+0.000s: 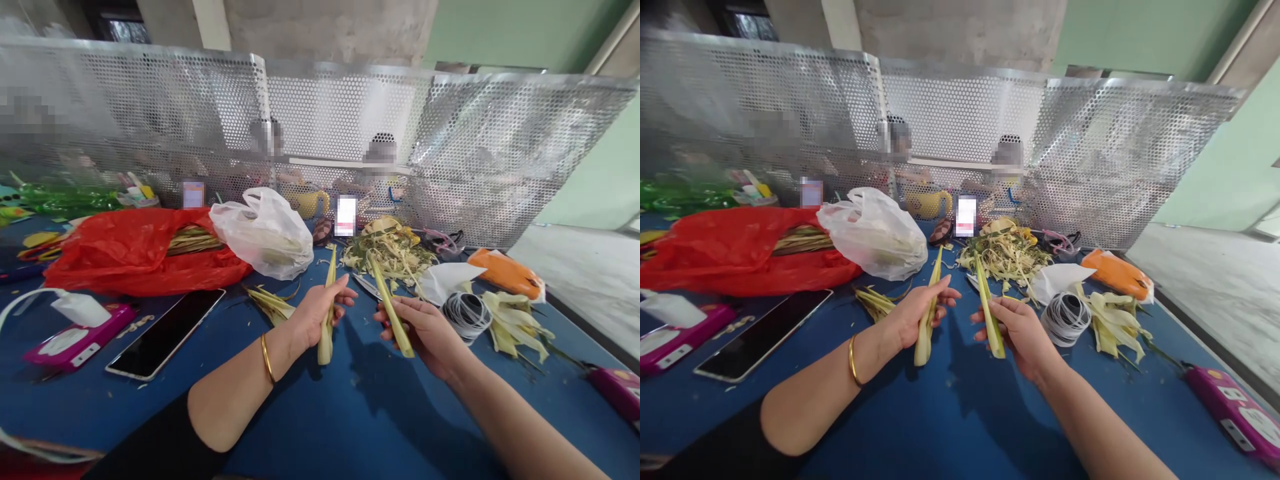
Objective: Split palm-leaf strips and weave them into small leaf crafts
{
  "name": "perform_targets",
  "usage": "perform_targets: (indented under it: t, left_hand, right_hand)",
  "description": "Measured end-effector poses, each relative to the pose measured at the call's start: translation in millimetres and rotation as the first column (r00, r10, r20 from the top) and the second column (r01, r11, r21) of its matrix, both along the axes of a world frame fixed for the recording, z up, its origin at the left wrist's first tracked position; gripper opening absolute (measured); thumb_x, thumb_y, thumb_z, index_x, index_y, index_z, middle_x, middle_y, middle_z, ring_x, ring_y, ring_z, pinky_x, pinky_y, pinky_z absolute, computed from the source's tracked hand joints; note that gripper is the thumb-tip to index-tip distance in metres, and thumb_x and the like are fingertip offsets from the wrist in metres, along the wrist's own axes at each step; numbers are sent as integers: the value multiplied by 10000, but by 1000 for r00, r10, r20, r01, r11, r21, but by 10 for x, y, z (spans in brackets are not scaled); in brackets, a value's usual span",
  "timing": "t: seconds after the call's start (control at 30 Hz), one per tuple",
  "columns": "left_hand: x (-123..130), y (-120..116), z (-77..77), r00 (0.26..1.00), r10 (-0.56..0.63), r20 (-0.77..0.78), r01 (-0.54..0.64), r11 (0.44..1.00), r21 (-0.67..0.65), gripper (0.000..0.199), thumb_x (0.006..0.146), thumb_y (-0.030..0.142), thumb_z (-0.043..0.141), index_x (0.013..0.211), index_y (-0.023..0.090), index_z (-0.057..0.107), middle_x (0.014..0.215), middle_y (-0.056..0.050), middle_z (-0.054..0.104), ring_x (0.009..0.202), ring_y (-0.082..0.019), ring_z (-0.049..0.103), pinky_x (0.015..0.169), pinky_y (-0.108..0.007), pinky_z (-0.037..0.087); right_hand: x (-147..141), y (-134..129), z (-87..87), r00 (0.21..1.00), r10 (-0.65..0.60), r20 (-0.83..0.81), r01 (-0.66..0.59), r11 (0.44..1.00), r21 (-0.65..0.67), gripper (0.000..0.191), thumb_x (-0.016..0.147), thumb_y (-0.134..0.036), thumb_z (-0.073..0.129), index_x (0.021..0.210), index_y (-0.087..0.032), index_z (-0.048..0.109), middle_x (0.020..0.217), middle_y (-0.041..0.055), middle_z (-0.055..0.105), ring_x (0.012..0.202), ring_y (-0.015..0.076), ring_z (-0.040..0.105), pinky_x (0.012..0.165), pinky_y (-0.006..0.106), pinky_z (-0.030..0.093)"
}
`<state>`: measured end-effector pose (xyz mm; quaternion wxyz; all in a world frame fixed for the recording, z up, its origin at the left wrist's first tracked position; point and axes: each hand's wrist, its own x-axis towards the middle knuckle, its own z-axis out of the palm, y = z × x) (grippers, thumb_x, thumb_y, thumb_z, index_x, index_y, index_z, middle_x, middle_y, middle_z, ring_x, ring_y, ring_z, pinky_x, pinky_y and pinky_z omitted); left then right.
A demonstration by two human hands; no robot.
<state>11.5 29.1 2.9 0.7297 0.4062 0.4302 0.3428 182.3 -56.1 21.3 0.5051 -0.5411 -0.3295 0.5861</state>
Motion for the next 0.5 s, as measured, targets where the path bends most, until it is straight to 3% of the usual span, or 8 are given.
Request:
perform_targets:
  t: [0.17,0.33,0.43,0.5]
  left_hand:
    - [5,-60,13,999,-51,16,51,999,-11,432,728,515,703,782,87,681,673,-14,578,420,-32,419,368,-170,244]
    - [24,-138,52,997,-71,-8,71,997,-21,407,697,476,742,788,85,677,670,-11,577,423,-34,422,364,-168,242]
    - [22,-171,87,997,-69,-26,68,997,-24,390,696,458,746,792,87,677,671,-13,580,426,-35,421,366,-167,238]
    - [20,-185,101,997,-67,-36,66,998,-24,378,694,446,748,792,89,674,672,-13,581,429,-36,422,368,-168,235]
  right_hand:
    - [311,-424,136,973,-226,41,221,971,89,299,740,-414,739,850,-149,653,672,-2,606,392,64,483,339,175,402]
    - [775,-781,244,863,-504,-38,504,854,126,305,794,-458,671,868,-162,669,584,-64,400,359,24,273,291,148,268]
    - [1078,-891,285,789,-614,-10,612,786,88,290,826,-444,608,821,-159,664,564,-60,380,360,38,269,285,158,265]
    - [1254,-909,283,756,-651,67,644,759,99,157,769,-308,650,798,-154,658,548,-60,396,362,41,291,291,158,276]
